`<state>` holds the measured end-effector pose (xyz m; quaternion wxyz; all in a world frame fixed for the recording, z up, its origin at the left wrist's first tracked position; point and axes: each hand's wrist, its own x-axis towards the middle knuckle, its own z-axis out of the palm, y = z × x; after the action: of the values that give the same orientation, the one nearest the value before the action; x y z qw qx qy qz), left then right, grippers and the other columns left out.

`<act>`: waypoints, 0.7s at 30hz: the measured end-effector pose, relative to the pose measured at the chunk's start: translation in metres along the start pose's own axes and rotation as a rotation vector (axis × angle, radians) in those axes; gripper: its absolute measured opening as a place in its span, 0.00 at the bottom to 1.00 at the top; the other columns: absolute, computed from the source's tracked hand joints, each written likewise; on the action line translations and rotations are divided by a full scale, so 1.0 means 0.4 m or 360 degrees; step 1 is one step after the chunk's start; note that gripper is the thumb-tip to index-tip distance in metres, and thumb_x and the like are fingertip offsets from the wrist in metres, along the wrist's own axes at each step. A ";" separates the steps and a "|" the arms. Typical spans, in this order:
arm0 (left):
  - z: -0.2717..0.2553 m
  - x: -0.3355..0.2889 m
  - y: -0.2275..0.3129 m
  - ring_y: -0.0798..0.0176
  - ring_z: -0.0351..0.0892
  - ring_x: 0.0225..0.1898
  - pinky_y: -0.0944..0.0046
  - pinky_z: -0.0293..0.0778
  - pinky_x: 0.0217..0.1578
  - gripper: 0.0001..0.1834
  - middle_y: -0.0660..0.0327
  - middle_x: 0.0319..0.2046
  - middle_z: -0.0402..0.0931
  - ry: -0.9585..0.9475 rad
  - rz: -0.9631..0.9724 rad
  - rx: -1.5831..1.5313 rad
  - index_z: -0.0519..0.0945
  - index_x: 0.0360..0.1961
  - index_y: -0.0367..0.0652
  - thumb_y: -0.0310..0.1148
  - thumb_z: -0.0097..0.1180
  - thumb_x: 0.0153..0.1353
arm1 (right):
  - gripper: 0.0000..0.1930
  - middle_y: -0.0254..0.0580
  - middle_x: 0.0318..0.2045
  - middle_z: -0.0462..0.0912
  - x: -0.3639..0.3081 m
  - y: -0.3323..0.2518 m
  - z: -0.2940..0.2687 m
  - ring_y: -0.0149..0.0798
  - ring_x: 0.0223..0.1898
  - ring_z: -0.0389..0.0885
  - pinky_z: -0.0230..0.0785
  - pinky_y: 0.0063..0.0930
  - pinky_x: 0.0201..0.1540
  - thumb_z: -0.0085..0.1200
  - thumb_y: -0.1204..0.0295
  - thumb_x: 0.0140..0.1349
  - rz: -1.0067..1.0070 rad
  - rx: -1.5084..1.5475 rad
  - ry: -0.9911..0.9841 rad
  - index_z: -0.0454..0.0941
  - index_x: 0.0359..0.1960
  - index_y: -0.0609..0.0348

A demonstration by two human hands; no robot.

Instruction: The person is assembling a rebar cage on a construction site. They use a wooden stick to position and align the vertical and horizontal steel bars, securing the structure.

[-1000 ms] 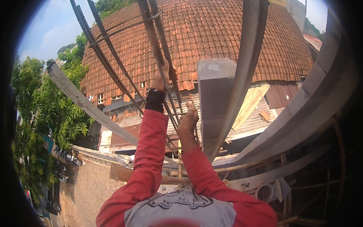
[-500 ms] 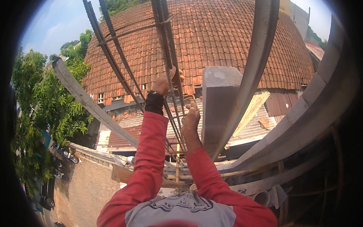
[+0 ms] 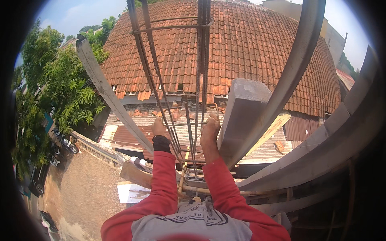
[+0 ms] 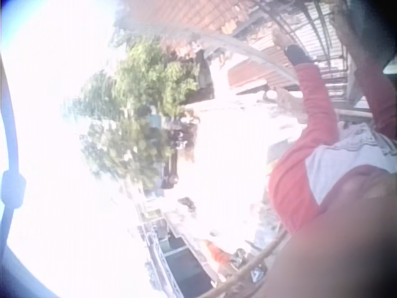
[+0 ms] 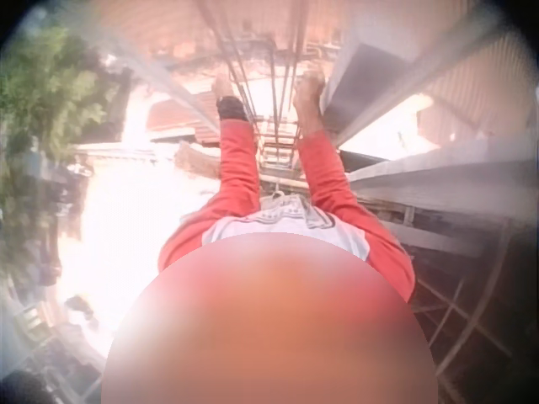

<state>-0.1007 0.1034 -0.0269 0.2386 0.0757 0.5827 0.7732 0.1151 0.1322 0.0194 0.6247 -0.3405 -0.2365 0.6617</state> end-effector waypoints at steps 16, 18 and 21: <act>0.044 -0.028 0.095 0.66 0.75 0.32 0.63 0.71 0.36 0.15 0.62 0.33 0.80 -0.0503 -0.0031 -0.0460 0.83 0.39 0.33 0.33 0.47 0.69 | 0.15 0.31 0.28 0.72 0.012 -0.015 -0.006 0.25 0.21 0.68 0.56 0.19 0.14 0.44 0.75 0.65 0.0055 0.0090 0.0017 0.72 0.51 0.63; 0.041 -0.031 0.102 0.68 0.72 0.28 0.62 0.69 0.33 0.16 0.64 0.32 0.80 -0.0380 -0.0056 -0.0164 0.84 0.38 0.33 0.33 0.48 0.69 | 0.12 0.31 0.28 0.72 0.011 -0.031 0.006 0.26 0.21 0.68 0.56 0.19 0.14 0.44 0.74 0.65 -0.0025 0.0100 -0.0088 0.73 0.48 0.61; 0.052 -0.050 0.110 0.71 0.74 0.29 0.65 0.70 0.33 0.16 0.65 0.32 0.81 -0.0457 0.0127 -0.0368 0.85 0.42 0.32 0.34 0.50 0.69 | 0.08 0.32 0.27 0.71 0.000 -0.042 0.021 0.26 0.18 0.66 0.54 0.19 0.13 0.44 0.74 0.65 -0.0029 0.0092 -0.0092 0.72 0.44 0.57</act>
<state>-0.0871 0.1032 0.0240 0.2957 0.1805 0.4465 0.8250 0.1201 0.1350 0.0374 0.6334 -0.3008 -0.2382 0.6720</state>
